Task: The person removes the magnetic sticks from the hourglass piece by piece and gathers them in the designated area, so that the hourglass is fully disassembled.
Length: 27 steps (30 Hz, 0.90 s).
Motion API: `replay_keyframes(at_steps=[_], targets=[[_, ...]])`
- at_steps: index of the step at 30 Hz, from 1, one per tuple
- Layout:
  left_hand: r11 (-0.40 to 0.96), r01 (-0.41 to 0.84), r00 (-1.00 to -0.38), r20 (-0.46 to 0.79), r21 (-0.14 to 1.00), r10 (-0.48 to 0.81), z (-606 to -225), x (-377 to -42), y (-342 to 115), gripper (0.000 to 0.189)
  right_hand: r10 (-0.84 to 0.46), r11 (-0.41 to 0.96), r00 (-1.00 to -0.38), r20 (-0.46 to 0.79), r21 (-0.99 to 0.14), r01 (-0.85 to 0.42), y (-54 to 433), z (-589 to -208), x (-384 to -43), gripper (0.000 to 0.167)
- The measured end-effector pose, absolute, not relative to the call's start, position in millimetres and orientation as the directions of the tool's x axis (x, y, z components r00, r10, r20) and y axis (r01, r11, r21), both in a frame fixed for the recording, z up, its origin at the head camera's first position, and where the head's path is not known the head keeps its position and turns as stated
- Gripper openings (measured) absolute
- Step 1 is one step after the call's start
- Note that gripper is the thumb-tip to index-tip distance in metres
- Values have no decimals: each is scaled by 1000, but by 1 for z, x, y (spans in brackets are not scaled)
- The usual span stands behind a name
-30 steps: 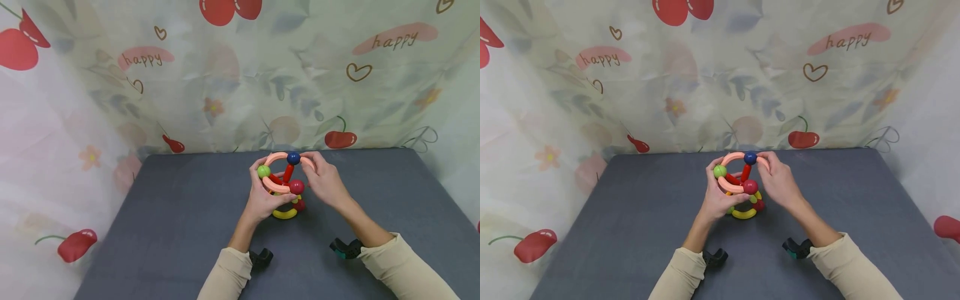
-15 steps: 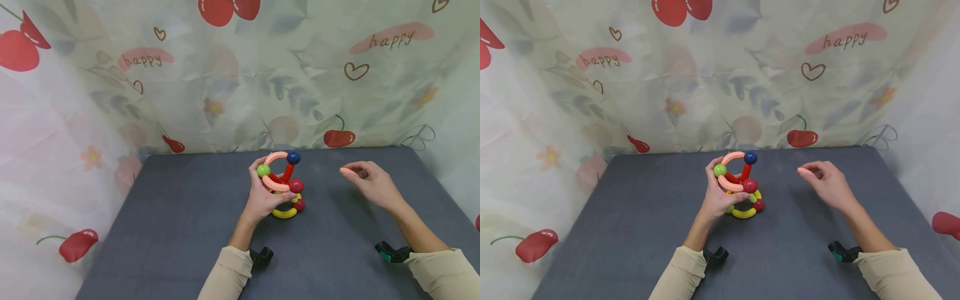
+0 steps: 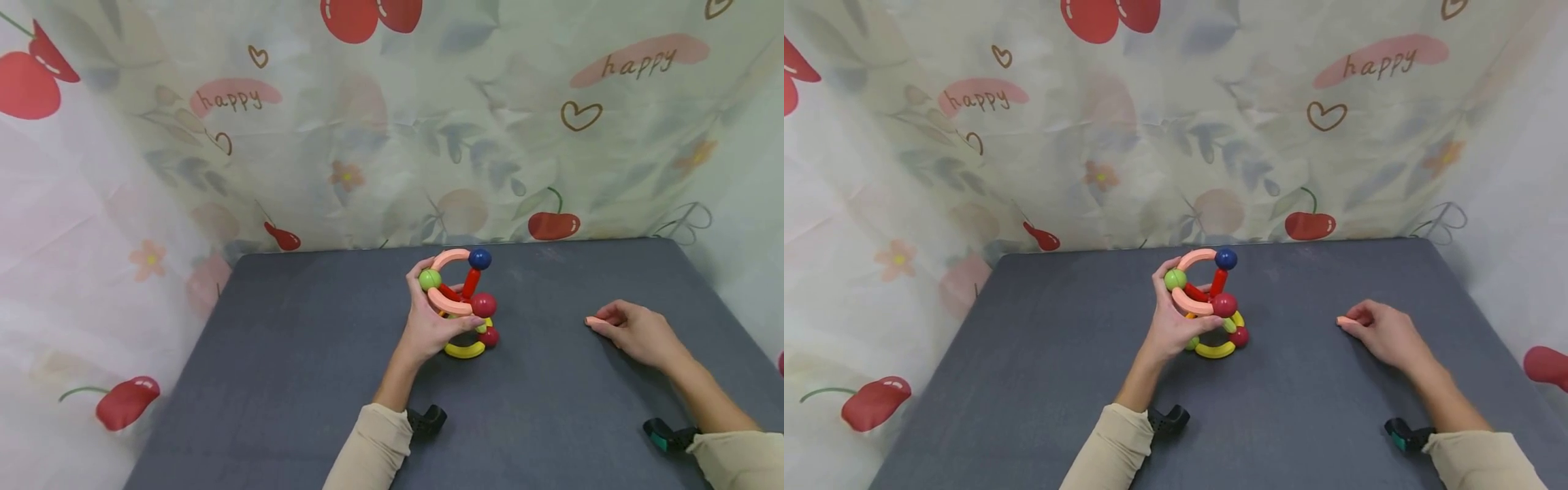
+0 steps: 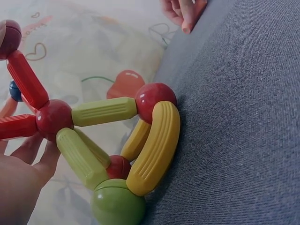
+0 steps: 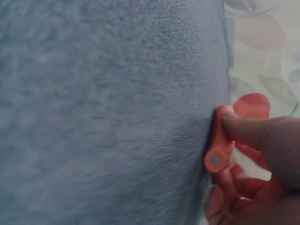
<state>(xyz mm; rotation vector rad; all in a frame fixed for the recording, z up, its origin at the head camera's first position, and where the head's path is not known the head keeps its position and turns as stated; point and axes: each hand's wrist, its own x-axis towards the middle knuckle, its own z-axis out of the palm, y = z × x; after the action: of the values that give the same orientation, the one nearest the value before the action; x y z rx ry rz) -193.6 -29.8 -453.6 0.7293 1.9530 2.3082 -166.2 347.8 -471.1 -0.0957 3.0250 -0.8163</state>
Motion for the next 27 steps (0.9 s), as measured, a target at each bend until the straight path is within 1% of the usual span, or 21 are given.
replay_keyframes(at_steps=[3,6,9,12,15,18,22,25,27], targets=[[-196,266,-893,317,944,318,-453,-194,-30,101,-80,866,-997,-18,-496,-60,343,-465,-170,41],[-181,255,-898,302,950,321,-453,-193,-31,101,-107,856,-994,-20,-511,-82,329,-447,-172,46],[-190,256,-896,306,948,322,-453,-193,-30,102,-138,829,-990,38,-543,-136,301,-424,-174,46],[-210,273,-887,330,939,323,-453,-193,-29,102,-193,771,-975,108,-599,-219,267,-402,-178,45],[-214,291,-880,349,932,323,-453,-193,-30,101,-268,694,-949,163,-650,-308,232,-386,-186,51],[-229,298,-871,362,927,331,-453,-193,-31,100,-340,621,-917,211,-682,-387,204,-380,-198,58],[-266,298,-857,380,917,348,-455,-193,-31,100,-408,569,-872,271,-671,-475,184,-380,-213,56],[-277,298,-853,385,914,352,-455,-194,-31,100,-422,552,-864,274,-678,-485,177,-381,-221,50],[-274,300,-854,385,914,349,-454,-195,-32,99,-418,541,-872,254,-702,-464,175,-382,-226,47]])
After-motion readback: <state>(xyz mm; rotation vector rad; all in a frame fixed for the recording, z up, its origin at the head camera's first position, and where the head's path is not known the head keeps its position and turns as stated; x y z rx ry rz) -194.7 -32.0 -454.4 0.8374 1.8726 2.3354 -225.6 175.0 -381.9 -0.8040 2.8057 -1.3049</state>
